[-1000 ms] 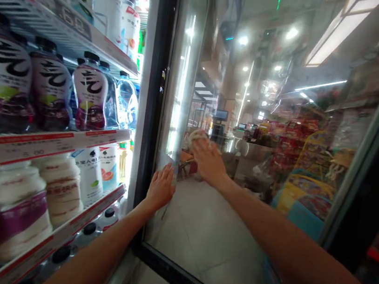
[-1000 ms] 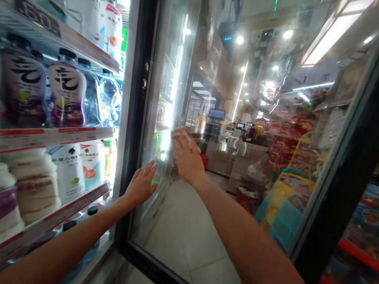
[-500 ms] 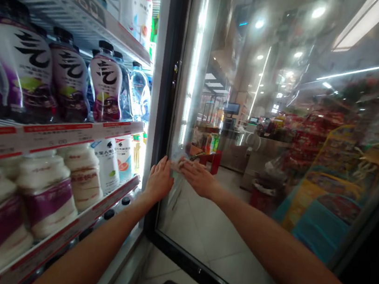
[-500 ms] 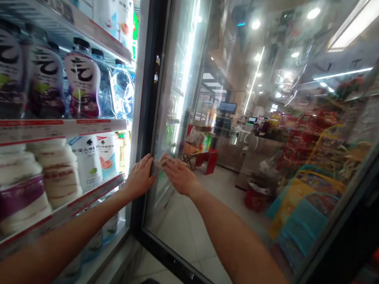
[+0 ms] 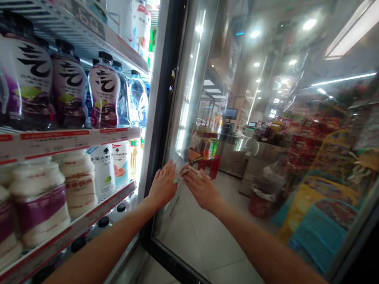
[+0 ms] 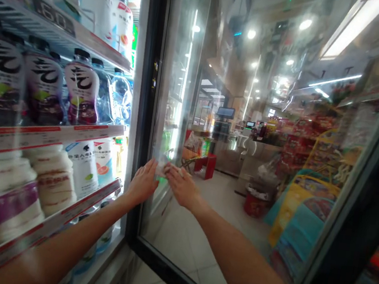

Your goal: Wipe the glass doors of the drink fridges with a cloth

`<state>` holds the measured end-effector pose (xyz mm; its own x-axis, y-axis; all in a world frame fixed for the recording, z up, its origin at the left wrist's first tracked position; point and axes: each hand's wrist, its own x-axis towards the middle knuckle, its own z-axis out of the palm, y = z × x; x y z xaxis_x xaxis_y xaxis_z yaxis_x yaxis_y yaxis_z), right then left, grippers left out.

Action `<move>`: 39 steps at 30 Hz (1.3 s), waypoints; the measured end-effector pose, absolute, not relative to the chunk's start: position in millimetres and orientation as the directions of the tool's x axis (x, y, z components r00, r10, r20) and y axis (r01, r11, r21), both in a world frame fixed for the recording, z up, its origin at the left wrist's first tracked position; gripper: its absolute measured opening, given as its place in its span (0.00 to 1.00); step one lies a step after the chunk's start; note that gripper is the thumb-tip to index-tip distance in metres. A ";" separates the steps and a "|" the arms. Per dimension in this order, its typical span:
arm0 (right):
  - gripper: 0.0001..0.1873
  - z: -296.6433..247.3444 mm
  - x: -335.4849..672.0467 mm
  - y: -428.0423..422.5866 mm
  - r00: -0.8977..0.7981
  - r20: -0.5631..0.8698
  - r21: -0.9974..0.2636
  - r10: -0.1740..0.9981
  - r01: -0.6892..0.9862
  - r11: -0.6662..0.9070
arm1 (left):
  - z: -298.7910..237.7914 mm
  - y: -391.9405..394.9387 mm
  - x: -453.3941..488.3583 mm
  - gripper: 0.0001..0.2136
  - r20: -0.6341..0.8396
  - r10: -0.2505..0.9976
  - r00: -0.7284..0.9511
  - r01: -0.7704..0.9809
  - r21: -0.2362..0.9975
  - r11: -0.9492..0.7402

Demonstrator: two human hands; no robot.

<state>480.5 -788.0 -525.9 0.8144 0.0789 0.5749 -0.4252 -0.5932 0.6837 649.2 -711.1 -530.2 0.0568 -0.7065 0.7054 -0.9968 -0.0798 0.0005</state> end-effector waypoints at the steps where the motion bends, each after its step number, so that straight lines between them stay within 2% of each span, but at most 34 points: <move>1: 0.20 -514.4 470.6 -789.0 0.765 0.640 0.650 0.066 -0.494 -0.578 | -529.0 -712.7 643.9 0.28 0.712 -0.700 0.048 -0.997 -0.003 -0.071; 3: 0.21 -487.8 449.6 -789.6 0.629 0.777 0.539 0.026 -0.643 -0.544 | -525.8 -715.7 631.0 0.28 0.729 -0.684 0.027 -0.999 -0.007 -0.047; 5: 0.22 -473.5 427.6 -787.1 0.544 0.839 0.472 0.008 -0.721 -0.507 | -522.4 -717.6 615.5 0.29 0.734 -0.679 -0.006 -1.000 -0.016 -0.008; 7: 0.22 -476.9 404.4 -781.9 0.626 0.779 0.569 0.051 -0.669 -0.478 | -520.0 -718.1 599.1 0.30 0.723 -0.689 -0.061 -0.998 -0.036 0.050; 9: 0.21 -485.3 380.2 -775.4 0.749 0.655 0.700 0.097 -0.554 -0.450 | -519.0 -718.3 583.2 0.30 0.716 -0.687 -0.124 -0.992 -0.064 0.111; 10: 0.21 -486.3 368.1 -772.2 0.771 0.630 0.723 0.095 -0.538 -0.433 | -518.8 -718.5 575.7 0.30 0.719 -0.678 -0.156 -0.987 -0.082 0.140; 12: 0.21 -479.1 345.3 -766.6 0.711 0.703 0.663 0.028 -0.640 -0.389 | -519.1 -719.4 561.9 0.29 0.727 -0.657 -0.201 -0.978 -0.109 0.178; 14: 0.23 -468.1 327.1 -762.3 0.574 0.817 0.528 -0.052 -0.782 -0.332 | -519.9 -720.5 550.2 0.29 0.733 -0.650 -0.200 -0.978 -0.108 0.179; 16: 0.24 -467.0 314.9 -759.4 0.520 0.850 0.474 -0.083 -0.825 -0.306 | -521.0 -721.3 541.7 0.29 0.739 -0.653 -0.165 -0.985 -0.086 0.152; 19: 0.22 -484.3 304.8 -756.4 0.734 0.678 0.678 -0.019 -0.636 -0.368 | -523.1 -721.8 535.9 0.30 0.751 -0.648 -0.130 -0.991 -0.071 0.116; 21: 0.22 -488.7 299.5 -754.7 0.808 0.589 0.742 -0.005 -0.544 -0.392 | -524.4 -722.3 534.7 0.30 0.758 -0.640 -0.123 -0.992 -0.077 0.100; 22: 0.22 -485.2 296.5 -753.9 0.779 0.626 0.712 -0.030 -0.588 -0.384 | -525.0 -722.5 533.9 0.30 0.760 -0.638 -0.122 -0.992 -0.080 0.094; 25: 0.25 -466.2 285.7 -751.6 0.542 0.831 0.484 -0.128 -0.816 -0.316 | -526.7 -722.4 526.9 0.29 0.755 -0.636 -0.160 -0.987 -0.113 0.115; 27: 0.26 -469.1 277.2 -749.4 0.490 0.856 0.427 -0.164 -0.850 -0.310 | -527.8 -721.3 517.7 0.29 0.742 -0.635 -0.215 -0.976 -0.147 0.159; 31: 0.26 -526.3 254.2 -741.5 0.721 0.675 0.621 -0.157 -0.670 -0.407 | -530.0 -717.3 496.9 0.29 0.717 -0.632 -0.293 -0.954 -0.182 0.237; 33: 0.26 -547.5 239.9 -736.8 0.767 0.625 0.661 -0.141 -0.617 -0.426 | -531.4 -715.7 489.5 0.29 0.709 -0.631 -0.314 -0.947 -0.187 0.261; 35: 0.25 -548.0 226.3 -733.1 0.682 0.712 0.589 -0.169 -0.710 -0.385 | -533.5 -715.1 484.4 0.29 0.702 -0.636 -0.320 -0.945 -0.186 0.270; 39: 0.24 -535.0 212.0 -727.8 0.373 0.904 0.322 -0.207 -0.915 -0.243 | -539.9 -716.0 478.4 0.30 0.711 -0.638 -0.297 -0.952 -0.172 0.253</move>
